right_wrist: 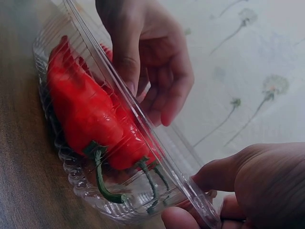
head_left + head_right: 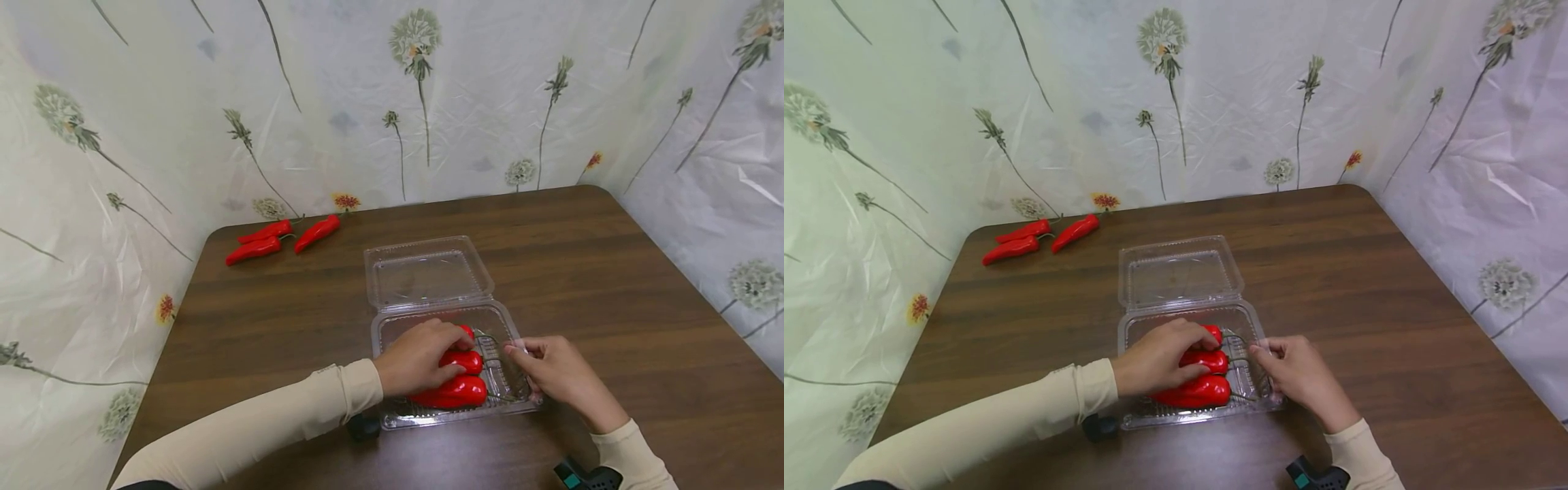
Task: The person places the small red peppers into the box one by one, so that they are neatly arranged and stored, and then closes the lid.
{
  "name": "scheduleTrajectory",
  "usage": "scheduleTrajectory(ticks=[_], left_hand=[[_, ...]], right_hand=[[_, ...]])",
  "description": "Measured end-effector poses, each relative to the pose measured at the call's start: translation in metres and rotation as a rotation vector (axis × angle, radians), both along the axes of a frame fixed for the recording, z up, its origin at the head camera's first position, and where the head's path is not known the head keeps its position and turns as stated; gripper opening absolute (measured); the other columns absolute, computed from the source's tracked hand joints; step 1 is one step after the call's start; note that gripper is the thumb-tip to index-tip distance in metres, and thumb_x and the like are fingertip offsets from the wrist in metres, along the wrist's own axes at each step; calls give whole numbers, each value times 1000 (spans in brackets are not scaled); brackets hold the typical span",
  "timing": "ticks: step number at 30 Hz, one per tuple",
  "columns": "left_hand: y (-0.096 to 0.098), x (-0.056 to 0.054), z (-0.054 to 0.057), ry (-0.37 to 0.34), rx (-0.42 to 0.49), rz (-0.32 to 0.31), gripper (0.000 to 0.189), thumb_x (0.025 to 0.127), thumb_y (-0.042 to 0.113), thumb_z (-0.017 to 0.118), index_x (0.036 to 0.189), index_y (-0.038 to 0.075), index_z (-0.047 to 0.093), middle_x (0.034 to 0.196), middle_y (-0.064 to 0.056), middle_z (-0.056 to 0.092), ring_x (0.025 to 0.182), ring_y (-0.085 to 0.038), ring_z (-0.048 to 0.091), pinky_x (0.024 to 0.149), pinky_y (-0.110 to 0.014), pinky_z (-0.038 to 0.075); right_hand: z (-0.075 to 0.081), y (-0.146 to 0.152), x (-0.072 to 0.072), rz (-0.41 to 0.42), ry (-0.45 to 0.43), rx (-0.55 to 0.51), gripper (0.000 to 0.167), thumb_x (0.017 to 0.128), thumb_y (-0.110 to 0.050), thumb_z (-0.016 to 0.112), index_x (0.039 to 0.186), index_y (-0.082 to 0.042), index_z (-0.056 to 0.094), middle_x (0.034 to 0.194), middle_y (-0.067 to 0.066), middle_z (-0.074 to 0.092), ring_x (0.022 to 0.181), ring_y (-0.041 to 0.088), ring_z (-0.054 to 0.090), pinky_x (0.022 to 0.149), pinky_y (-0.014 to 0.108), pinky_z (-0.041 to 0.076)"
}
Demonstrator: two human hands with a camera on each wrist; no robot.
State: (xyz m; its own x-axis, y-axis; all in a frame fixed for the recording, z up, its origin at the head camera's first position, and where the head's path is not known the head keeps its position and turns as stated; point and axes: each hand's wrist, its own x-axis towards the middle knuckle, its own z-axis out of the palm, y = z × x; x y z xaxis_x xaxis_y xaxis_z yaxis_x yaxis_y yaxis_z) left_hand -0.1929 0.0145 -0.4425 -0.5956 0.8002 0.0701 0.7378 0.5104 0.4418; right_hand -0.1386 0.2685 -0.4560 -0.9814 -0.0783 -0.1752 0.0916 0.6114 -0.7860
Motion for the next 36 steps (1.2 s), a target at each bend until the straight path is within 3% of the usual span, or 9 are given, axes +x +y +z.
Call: scheduleTrajectory(ticks=[7,16,21,27,31,36], left_hand=[[-7,-5,5,-67,31,26,42,91,27,76,129,17,63,123,7,68,115,-9,59,100,-24,47],[-25,-21,17,-270,188,41,43,92,22,75,132,15,60,129,2,66,114,-14,65,96,-27,53],[-40,-35,26,-268,270,44,43,92,20,75,132,13,60,128,0,66,115,-17,63,100,-32,51],[-59,-56,33,-237,323,113,43,91,18,77,130,14,61,128,-1,67,115,-14,62,103,-37,50],[-73,-72,32,-224,351,158,43,89,17,78,129,14,62,126,3,67,115,-12,61,104,-41,49],[-89,-90,24,-209,378,165,43,91,23,77,131,14,61,127,6,66,119,-14,59,106,-43,47]], right_hand=[[0,0,0,-5,-6,-3,29,100,-33,65,104,-7,75,49,-3,47,42,14,51,43,30,47],[0,0,0,-5,-8,-1,28,99,-33,66,105,-7,75,50,-2,48,42,16,53,43,30,48],[0,-1,0,5,-5,-4,28,99,-32,65,104,-7,75,49,-2,47,42,16,53,43,31,48],[2,-1,0,-3,-9,-4,28,99,-32,66,106,-6,75,49,-2,47,41,16,53,43,31,48],[2,-1,0,5,-9,-4,27,99,-32,66,105,-6,75,49,-2,47,42,16,53,43,30,48],[2,-1,0,4,-8,-10,28,99,-30,66,107,-5,75,49,-1,48,41,16,52,43,30,48]])
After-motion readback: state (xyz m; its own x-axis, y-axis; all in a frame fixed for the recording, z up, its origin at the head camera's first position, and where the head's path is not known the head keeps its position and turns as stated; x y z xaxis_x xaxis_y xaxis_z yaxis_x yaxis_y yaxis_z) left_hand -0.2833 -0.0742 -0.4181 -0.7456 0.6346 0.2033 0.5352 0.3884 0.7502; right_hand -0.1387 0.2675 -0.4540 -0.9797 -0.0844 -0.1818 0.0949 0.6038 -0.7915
